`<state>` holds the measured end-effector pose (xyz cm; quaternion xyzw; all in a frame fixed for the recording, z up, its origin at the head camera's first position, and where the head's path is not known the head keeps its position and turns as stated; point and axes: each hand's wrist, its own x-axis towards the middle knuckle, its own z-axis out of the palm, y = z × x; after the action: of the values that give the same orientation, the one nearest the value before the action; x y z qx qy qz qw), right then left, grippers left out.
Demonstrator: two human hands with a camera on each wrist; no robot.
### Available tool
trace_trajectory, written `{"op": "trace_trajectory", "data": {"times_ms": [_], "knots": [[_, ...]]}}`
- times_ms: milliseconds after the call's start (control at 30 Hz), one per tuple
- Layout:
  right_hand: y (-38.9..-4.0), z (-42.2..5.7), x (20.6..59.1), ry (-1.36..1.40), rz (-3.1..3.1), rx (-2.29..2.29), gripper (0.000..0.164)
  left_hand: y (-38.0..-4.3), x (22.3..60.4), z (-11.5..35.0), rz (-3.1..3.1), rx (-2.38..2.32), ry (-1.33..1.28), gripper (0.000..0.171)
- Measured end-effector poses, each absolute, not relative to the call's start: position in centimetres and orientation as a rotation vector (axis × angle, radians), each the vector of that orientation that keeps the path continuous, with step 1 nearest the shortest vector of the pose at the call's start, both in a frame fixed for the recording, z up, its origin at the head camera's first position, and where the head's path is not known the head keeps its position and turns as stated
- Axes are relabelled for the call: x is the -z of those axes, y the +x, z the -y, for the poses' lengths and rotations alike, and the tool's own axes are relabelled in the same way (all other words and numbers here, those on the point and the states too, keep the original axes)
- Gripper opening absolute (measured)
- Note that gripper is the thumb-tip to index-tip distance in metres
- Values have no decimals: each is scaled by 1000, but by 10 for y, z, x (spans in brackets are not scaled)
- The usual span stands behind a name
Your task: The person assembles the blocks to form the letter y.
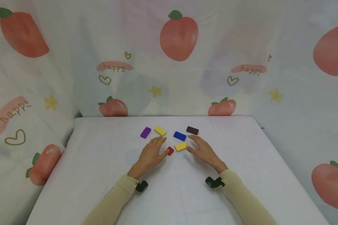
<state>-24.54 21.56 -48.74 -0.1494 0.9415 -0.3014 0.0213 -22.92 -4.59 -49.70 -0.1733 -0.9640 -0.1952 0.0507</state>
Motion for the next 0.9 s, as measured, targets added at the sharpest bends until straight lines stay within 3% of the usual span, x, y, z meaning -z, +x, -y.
{"op": "trace_trajectory", "data": {"times_ms": [900], "knots": [[-260, -198, 503, -416, -2830, 1057, 54, -239, 513, 33, 3042, 1080, -344, 55]]}}
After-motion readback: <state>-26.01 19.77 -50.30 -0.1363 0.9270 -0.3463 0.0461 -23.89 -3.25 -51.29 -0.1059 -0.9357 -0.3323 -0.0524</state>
